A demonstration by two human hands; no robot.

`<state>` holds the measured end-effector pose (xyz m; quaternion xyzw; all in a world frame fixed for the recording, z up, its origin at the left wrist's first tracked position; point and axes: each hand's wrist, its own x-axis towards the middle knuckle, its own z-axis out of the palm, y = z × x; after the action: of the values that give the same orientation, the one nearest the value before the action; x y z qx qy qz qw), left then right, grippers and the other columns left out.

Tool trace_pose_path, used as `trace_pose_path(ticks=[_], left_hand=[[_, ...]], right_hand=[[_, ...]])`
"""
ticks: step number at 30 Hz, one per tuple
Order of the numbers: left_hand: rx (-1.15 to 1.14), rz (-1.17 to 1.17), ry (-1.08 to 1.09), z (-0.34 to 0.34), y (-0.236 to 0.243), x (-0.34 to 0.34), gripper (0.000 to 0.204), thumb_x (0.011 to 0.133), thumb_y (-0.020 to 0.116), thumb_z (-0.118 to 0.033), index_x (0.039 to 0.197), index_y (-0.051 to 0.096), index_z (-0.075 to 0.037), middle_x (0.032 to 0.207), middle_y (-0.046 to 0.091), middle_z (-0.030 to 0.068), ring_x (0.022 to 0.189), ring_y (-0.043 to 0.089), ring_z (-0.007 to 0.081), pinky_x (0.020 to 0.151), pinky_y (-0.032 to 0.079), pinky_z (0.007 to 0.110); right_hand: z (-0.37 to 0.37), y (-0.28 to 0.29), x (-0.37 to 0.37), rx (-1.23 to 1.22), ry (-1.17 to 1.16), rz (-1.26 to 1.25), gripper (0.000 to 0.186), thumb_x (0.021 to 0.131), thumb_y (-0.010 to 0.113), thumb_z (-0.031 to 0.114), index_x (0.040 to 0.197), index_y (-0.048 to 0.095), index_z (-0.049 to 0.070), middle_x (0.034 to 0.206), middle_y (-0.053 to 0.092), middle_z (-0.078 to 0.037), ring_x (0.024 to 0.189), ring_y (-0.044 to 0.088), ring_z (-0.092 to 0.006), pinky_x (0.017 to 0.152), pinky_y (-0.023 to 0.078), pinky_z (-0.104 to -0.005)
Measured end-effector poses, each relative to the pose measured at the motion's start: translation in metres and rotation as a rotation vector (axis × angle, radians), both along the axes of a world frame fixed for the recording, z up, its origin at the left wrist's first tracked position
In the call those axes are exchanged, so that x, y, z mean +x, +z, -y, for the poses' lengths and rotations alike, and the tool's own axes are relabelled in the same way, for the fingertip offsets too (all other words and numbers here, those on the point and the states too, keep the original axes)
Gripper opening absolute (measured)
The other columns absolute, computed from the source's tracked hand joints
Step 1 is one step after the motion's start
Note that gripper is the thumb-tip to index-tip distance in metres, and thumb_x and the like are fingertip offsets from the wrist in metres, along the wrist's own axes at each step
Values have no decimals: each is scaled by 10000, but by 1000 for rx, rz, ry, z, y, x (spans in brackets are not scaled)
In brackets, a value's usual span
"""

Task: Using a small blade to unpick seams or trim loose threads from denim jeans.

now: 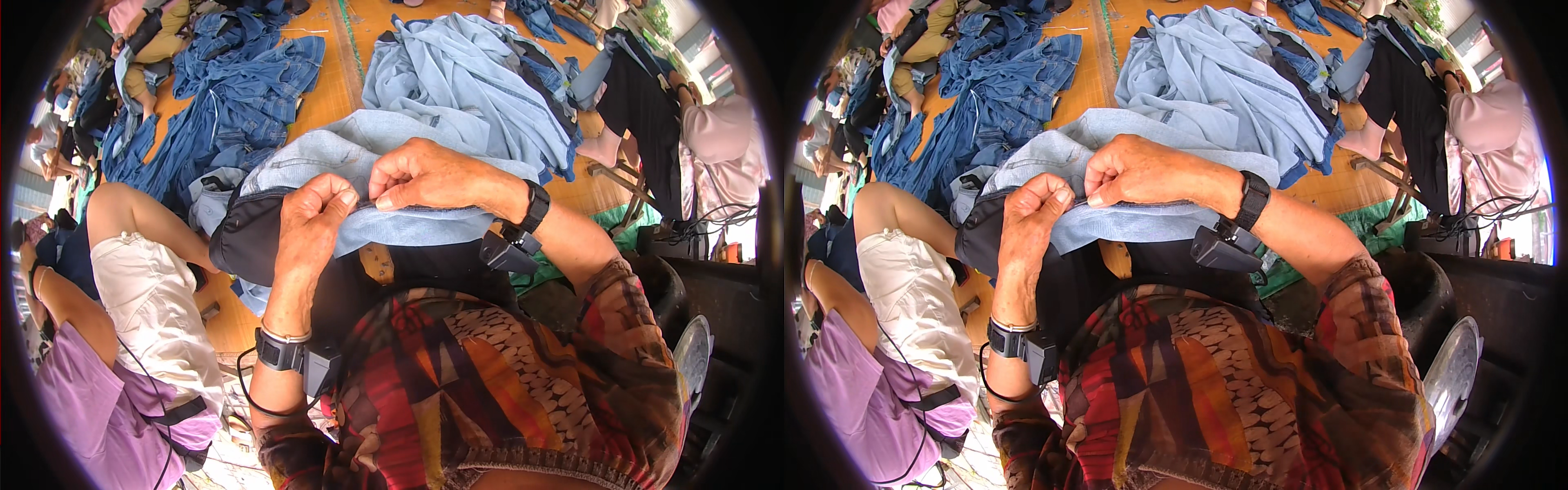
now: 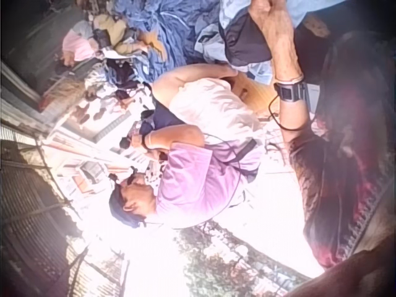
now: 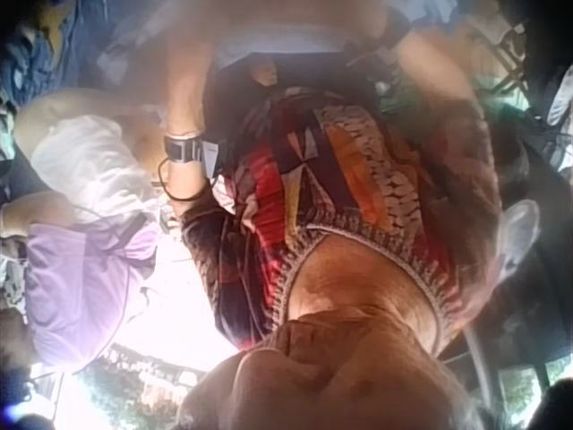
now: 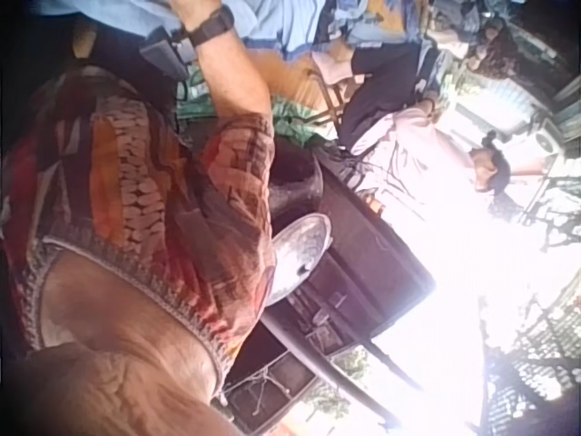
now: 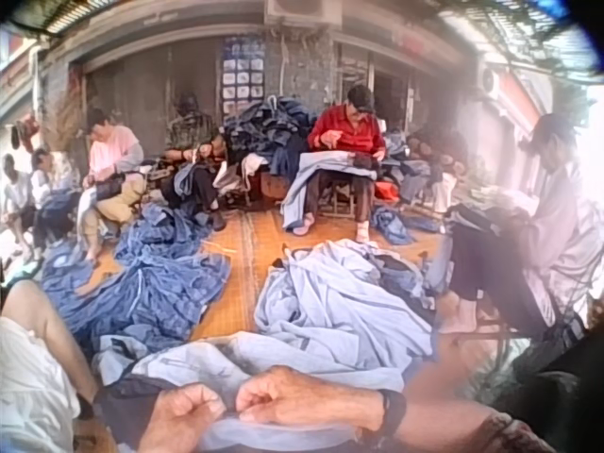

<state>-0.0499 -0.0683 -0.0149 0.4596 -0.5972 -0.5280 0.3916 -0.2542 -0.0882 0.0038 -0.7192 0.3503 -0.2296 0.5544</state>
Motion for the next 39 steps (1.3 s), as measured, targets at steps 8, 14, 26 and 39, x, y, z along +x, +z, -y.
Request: trace_pose_path(ticks=[8,14,26,39], left_hand=[[-6,37,5,-1,3,0,108,851,578,-53,755,580,-5,639,513,-44,614,422,27,567,348,205],[-23,22,2,-1,1,-1,107,851,576,-49,752,573,-8,647,513,-45,617,424,27,575,351,202],[-29,-3,2,-1,2,0,113,853,575,-47,748,569,-6,656,525,-36,630,435,31,592,361,203],[-1,-18,-37,-2,0,3,114,890,554,-74,791,575,-22,711,532,-29,685,452,56,676,369,216]], right_hand=[[0,-4,-1,132,-9,33,132,824,658,134,870,640,11,681,570,30,585,452,-32,515,355,-203],[-2,-6,-1,138,-48,55,116,826,655,117,871,644,11,680,575,27,596,460,-25,524,361,-199],[0,3,5,-76,41,-48,116,821,649,105,869,627,1,717,599,4,663,521,-62,594,423,-236],[3,6,3,-66,37,-107,143,812,662,112,876,625,-10,730,608,-6,673,535,-74,611,435,-242]])
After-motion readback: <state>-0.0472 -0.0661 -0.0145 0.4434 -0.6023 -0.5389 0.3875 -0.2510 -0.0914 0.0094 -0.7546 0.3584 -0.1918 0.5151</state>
